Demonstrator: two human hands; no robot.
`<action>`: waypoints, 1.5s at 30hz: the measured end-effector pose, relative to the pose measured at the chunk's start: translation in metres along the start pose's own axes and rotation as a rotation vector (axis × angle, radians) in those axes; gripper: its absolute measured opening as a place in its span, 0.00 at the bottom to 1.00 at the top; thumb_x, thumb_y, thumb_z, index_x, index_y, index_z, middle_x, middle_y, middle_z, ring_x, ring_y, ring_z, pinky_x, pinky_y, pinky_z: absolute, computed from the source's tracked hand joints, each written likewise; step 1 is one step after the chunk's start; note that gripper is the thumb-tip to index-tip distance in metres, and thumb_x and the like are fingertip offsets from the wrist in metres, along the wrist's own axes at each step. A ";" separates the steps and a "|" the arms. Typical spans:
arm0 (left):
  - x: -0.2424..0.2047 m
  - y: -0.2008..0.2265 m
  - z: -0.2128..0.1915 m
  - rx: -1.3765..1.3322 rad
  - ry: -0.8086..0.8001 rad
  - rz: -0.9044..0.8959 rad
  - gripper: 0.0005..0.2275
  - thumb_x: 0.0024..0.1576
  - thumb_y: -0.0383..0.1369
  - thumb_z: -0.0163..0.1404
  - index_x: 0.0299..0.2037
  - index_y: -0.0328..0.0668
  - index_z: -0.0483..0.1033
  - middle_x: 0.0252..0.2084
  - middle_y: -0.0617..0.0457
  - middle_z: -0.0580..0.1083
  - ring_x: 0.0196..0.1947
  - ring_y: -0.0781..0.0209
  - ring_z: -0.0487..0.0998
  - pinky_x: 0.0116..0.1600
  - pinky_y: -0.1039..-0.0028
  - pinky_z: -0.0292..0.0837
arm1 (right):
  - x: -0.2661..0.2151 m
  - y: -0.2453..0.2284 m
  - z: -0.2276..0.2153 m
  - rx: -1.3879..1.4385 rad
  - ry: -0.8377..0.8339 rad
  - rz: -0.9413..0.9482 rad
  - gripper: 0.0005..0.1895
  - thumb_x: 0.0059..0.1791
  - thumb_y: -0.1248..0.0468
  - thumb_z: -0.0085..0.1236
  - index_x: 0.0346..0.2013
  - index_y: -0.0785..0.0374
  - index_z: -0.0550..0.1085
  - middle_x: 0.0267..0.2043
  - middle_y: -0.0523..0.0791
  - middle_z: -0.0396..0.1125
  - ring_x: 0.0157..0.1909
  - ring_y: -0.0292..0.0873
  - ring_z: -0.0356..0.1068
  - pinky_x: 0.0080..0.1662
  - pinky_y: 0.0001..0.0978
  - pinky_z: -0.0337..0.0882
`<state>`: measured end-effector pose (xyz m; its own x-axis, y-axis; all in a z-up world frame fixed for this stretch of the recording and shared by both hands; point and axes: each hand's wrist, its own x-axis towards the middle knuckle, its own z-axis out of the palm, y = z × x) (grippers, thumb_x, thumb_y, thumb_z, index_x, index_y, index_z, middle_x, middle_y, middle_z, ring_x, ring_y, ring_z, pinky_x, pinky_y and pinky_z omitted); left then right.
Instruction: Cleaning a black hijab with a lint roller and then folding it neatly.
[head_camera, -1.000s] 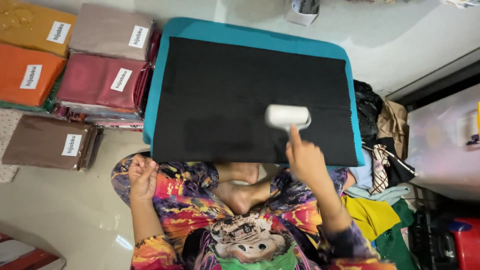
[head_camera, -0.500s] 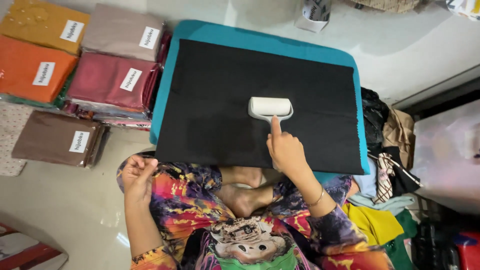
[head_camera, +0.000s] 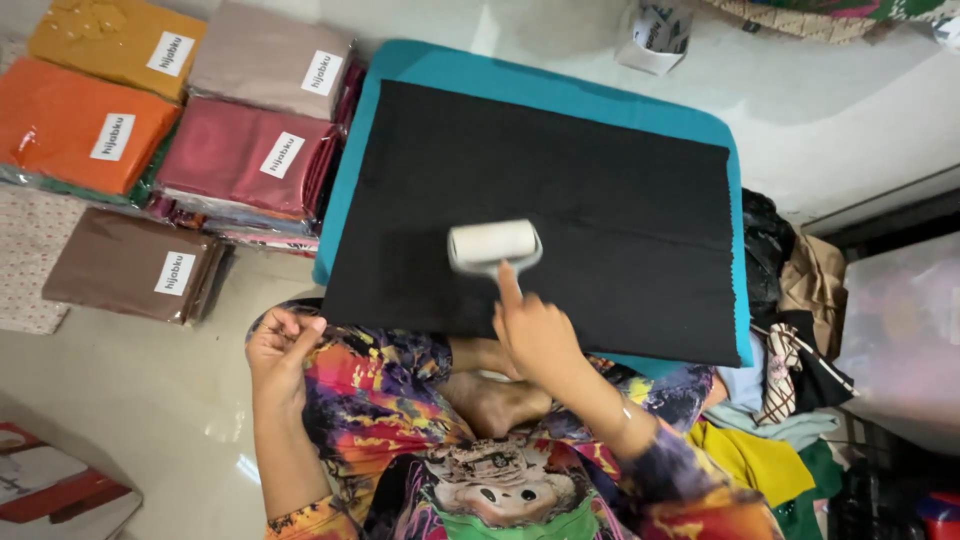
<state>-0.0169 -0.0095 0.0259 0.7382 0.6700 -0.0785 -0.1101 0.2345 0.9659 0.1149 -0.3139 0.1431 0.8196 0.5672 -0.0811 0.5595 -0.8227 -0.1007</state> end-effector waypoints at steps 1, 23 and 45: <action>-0.002 0.002 0.001 -0.002 0.002 0.005 0.18 0.52 0.22 0.62 0.29 0.49 0.60 0.30 0.52 0.78 0.23 0.73 0.76 0.34 0.89 0.69 | 0.009 -0.002 0.001 -0.001 0.004 -0.004 0.32 0.55 0.53 0.35 0.73 0.63 0.54 0.29 0.54 0.70 0.31 0.66 0.76 0.32 0.56 0.77; -0.006 0.022 0.005 0.087 -0.007 -0.042 0.15 0.53 0.22 0.61 0.30 0.49 0.64 0.28 0.54 0.79 0.23 0.76 0.73 0.28 0.90 0.62 | 0.043 -0.072 0.019 -0.128 0.190 -0.239 0.30 0.52 0.56 0.42 0.67 0.67 0.61 0.25 0.51 0.66 0.26 0.56 0.73 0.27 0.46 0.74; -0.002 0.011 -0.003 0.054 -0.052 -0.147 0.13 0.53 0.15 0.54 0.31 0.44 0.65 0.36 0.48 0.80 0.31 0.69 0.76 0.38 0.84 0.70 | -0.040 -0.074 -0.029 0.026 0.128 -0.488 0.37 0.43 0.69 0.51 0.66 0.81 0.58 0.24 0.56 0.68 0.10 0.43 0.65 0.10 0.35 0.64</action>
<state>-0.0218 -0.0059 0.0361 0.7771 0.5939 -0.2086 0.0367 0.2881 0.9569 0.0442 -0.2772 0.1826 0.4728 0.8751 0.1035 0.8792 -0.4607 -0.1215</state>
